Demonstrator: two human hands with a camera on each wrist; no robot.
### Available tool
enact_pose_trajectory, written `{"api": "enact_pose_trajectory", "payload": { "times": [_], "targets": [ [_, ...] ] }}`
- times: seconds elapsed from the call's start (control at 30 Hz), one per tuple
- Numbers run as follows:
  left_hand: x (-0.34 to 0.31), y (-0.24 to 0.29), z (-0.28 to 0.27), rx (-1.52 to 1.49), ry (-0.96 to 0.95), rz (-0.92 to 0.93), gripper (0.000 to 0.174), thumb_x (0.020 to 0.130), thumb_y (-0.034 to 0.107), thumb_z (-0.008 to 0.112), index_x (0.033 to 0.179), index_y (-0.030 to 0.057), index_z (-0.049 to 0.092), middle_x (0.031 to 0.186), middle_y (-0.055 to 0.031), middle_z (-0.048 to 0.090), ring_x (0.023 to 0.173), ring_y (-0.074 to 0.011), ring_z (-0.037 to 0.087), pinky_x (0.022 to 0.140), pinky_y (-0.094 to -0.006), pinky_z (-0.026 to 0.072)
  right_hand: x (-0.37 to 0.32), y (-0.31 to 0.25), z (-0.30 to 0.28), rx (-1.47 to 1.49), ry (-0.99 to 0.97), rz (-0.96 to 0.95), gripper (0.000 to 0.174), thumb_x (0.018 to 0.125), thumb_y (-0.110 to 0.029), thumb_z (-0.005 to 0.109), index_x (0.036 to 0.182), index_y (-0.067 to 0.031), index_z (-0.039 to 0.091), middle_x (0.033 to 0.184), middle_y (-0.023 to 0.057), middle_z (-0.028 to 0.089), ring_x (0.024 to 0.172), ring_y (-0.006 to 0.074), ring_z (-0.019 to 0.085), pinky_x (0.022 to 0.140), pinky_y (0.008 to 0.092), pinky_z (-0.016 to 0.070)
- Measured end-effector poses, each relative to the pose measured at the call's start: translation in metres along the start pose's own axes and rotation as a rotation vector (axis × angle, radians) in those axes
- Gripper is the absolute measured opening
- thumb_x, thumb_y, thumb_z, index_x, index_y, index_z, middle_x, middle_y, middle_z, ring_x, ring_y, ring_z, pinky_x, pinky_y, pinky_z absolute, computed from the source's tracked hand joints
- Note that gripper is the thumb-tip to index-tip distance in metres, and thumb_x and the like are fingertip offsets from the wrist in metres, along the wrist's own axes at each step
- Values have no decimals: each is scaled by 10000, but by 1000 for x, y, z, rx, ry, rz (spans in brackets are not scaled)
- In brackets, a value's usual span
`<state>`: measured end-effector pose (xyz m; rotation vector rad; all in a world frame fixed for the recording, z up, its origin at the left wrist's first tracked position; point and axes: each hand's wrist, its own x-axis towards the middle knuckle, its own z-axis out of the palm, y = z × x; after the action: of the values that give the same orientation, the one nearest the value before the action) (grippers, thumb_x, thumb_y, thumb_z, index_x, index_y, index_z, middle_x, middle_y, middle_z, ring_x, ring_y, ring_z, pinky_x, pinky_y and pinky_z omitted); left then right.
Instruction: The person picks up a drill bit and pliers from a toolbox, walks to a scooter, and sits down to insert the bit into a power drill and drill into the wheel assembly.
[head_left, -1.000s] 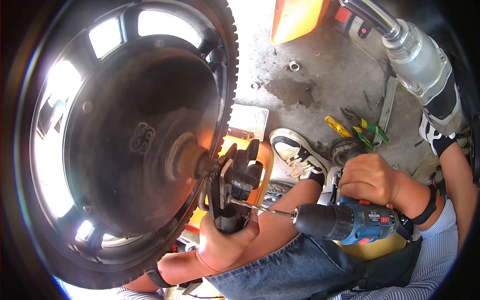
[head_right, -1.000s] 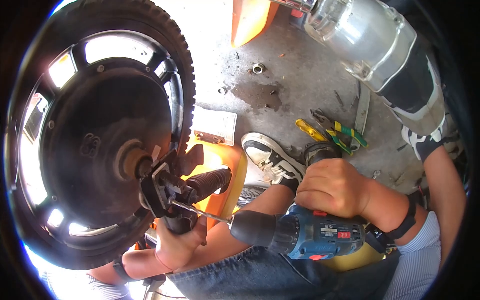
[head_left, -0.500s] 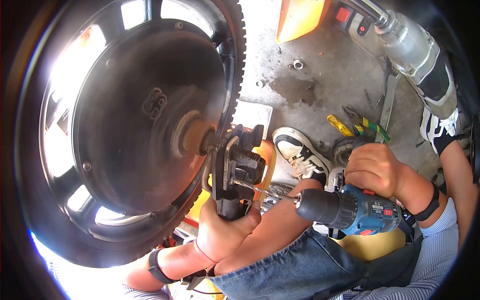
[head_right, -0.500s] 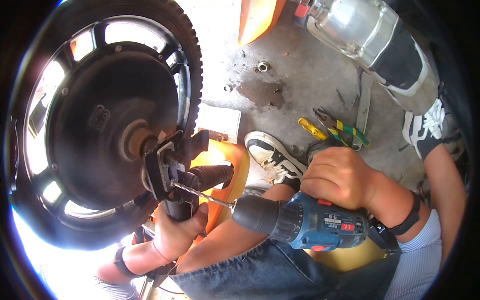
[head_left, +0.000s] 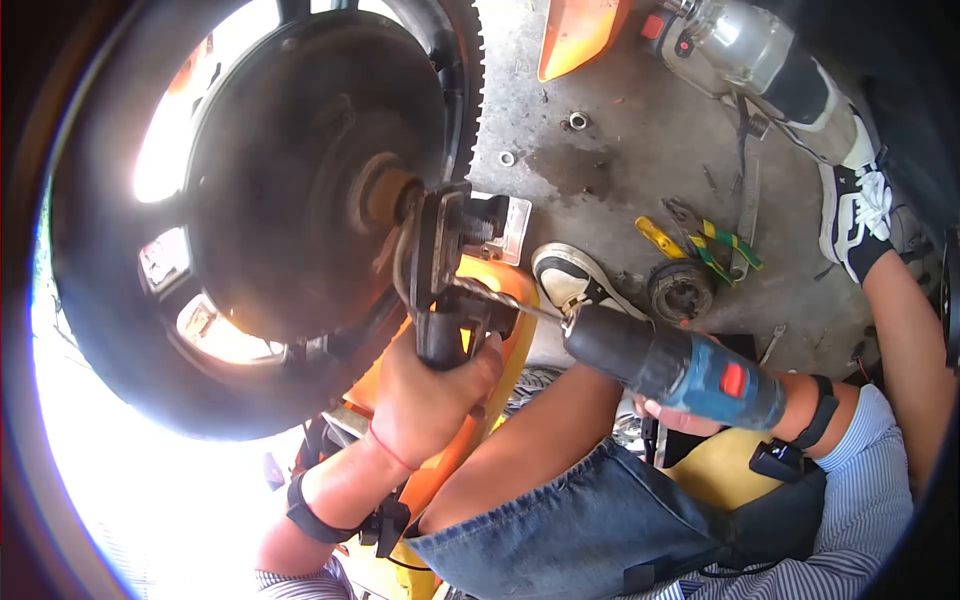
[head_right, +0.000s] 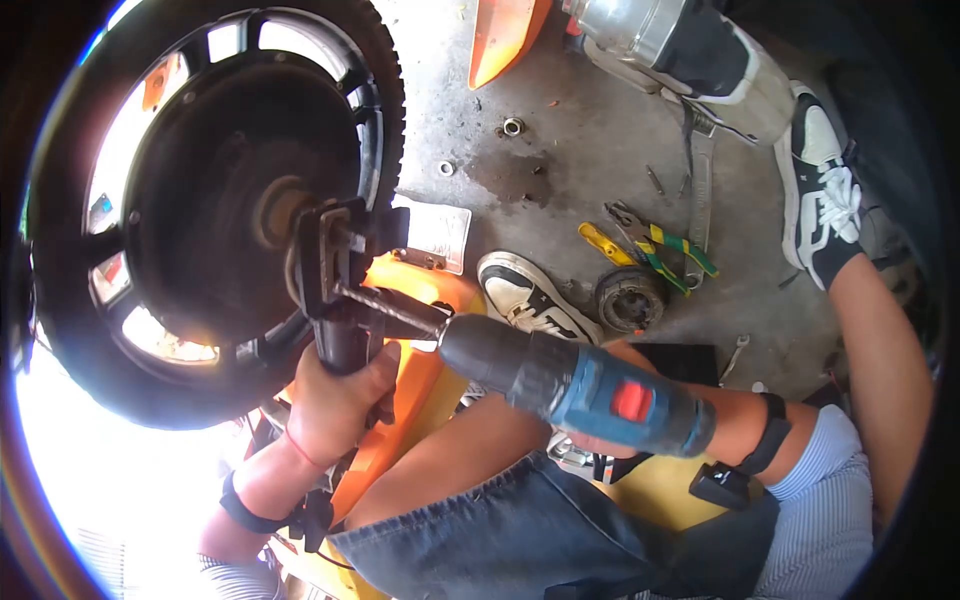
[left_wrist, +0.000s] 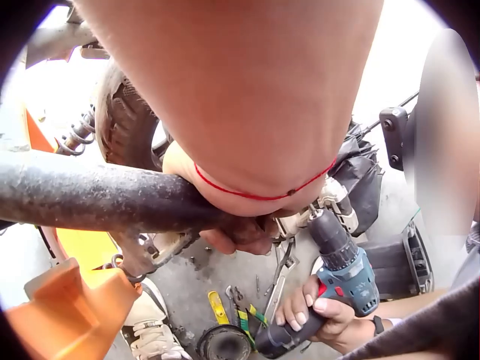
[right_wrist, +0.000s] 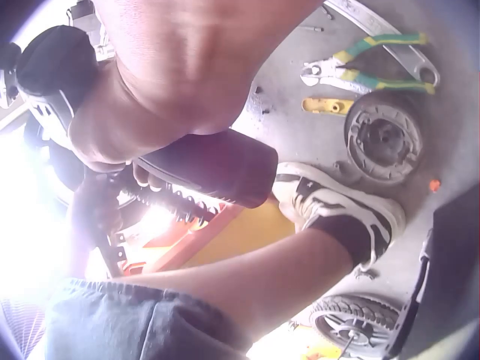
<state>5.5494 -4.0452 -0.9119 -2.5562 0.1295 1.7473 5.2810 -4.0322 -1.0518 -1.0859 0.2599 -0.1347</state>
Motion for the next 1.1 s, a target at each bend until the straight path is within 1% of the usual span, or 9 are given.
{"api": "enact_pose_trajectory", "payload": {
  "times": [0.07,0.27,0.6,0.7,0.73,0.8,0.83,0.93,1.1],
  "targets": [
    [0,1,-2,0,-23,-5,144,883,122,663,941,-5,628,624,-18,587,491,-80,549,456,-249,449,-1,-11,17,474,80,94,152,878,-180,618,870,-29,605,805,83,657,773,199,651,662,335,508],
    [11,-25,-12,4,-16,161,227,840,196,685,764,-13,635,588,-55,599,455,-126,586,421,-265,449,-1,-28,46,1036,266,237,215,851,-217,632,937,-37,554,781,93,614,717,194,616,720,355,515],
    [24,-42,-28,135,-60,345,384,856,332,651,780,-44,670,677,-138,661,552,-221,652,513,-334,504,7,-72,58,1131,474,363,185,767,-224,648,862,-82,577,770,72,601,649,193,595,683,360,516],
    [16,-35,-33,507,56,325,588,800,503,673,954,-64,699,922,-219,700,902,-284,702,802,-393,542,6,-78,64,1094,490,328,177,765,-222,644,853,-83,579,771,67,600,652,188,595,680,361,515],
    [-6,-27,-35,504,75,338,588,800,503,673,954,-64,699,922,-219,700,902,-284,702,802,-393,542,7,-84,63,1117,500,345,176,763,-222,643,850,-82,580,770,67,600,648,188,594,681,362,516],
    [-42,-16,-28,845,232,398,658,801,557,669,1055,-50,671,1005,-213,700,1019,-294,683,905,-393,517,6,-86,63,1137,507,347,175,762,-222,642,846,-81,581,770,66,599,644,187,593,683,363,516],
    [-57,-18,-20,904,597,509,672,812,590,647,1096,-18,640,1050,-193,698,1043,-302,672,907,-409,518,6,-84,63,1147,514,352,173,762,-220,641,845,-80,582,769,64,599,642,188,594,683,365,517],
    [-127,-9,-30,775,866,648,602,852,555,615,1068,-6,628,1027,-194,699,1017,-315,674,888,-426,514,6,-73,60,1190,492,338,173,762,-218,638,847,-78,583,765,61,598,641,189,600,684,371,519],
    [-202,-35,-52,417,611,608,523,906,446,597,1100,-39,616,1021,-217,696,976,-324,684,846,-400,516,7,-51,62,1296,431,276,177,766,-216,634,854,-71,583,751,63,594,644,195,612,683,390,526]
  ]
}}
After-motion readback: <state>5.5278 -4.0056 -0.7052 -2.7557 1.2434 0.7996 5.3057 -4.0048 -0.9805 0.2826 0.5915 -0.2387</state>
